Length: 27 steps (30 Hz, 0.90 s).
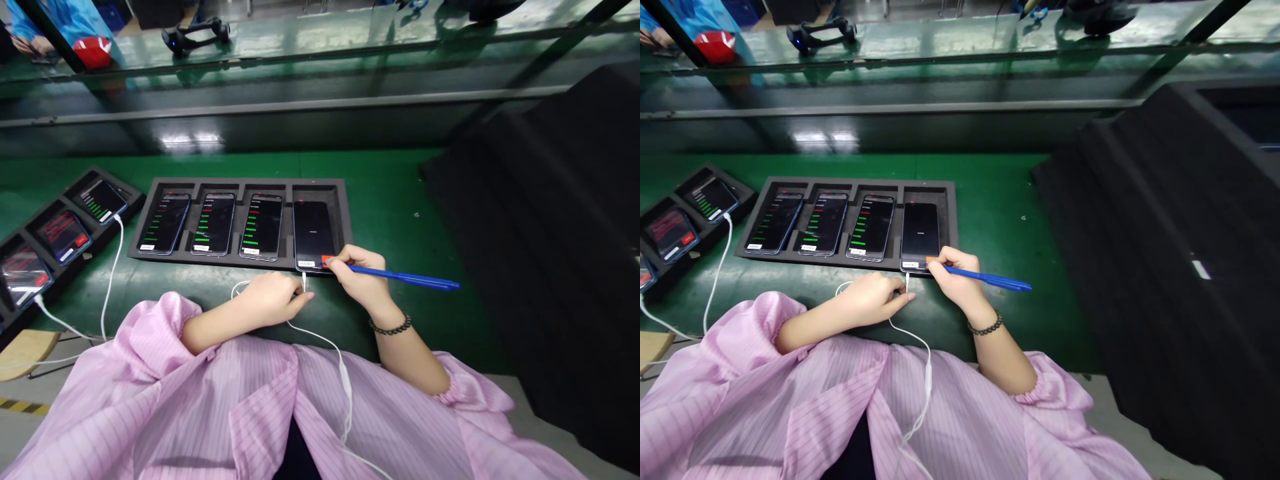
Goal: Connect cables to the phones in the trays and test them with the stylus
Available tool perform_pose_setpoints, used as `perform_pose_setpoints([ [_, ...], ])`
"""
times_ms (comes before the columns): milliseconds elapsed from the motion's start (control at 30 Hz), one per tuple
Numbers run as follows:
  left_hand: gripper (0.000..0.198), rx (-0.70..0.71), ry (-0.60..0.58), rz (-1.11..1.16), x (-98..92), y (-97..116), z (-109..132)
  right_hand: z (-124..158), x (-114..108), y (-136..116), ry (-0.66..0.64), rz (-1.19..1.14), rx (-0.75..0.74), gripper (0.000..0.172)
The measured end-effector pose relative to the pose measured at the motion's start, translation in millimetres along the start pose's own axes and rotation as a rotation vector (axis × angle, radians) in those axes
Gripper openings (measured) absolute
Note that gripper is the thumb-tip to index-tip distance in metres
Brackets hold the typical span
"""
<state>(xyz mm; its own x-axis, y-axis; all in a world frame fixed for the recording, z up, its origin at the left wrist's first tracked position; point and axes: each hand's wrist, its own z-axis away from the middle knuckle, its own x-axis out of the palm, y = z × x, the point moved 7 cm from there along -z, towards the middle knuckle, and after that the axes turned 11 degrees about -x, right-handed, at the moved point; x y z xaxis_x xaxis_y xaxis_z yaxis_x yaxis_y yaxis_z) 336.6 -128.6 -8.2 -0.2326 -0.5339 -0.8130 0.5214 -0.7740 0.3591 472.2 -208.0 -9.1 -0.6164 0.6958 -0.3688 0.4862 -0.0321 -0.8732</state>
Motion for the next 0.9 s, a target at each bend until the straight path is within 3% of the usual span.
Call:
perform_pose_setpoints([
  [100, 0.039, 0.005, 0.009, 0.008, -0.8, 0.2, 0.0, 0.1, -1.9, 0.1, 0.020, -0.025, -0.008, 0.028],
  [267, 0.041, -0.001, 0.029, 0.047, -3.7, -0.5, 0.6, 4.9, -21.6, -1.2, 0.283, 0.011, -0.062, 0.023],
  [467, 0.045, -0.079, 0.105, 0.067, -7.9, -1.5, 0.6, 9.9, -26.1, -22.6, 0.236, 0.389, -0.401, 0.018],
  [600, 0.050, -0.125, 0.192, -0.022, -8.2, 3.0, -1.9, 13.3, -36.7, -23.2, 0.360, 0.396, -0.416, 0.019],
  [767, 0.040, -0.154, 0.215, -0.084, -5.5, 11.6, -7.5, 12.9, -29.2, -31.5, 0.280, 0.424, -0.508, 0.014],
  [900, 0.032, -0.148, 0.214, -0.072, -4.9, 13.6, -9.8, 6.8, -24.7, -36.3, 0.121, 0.403, -0.634, 0.017],
])
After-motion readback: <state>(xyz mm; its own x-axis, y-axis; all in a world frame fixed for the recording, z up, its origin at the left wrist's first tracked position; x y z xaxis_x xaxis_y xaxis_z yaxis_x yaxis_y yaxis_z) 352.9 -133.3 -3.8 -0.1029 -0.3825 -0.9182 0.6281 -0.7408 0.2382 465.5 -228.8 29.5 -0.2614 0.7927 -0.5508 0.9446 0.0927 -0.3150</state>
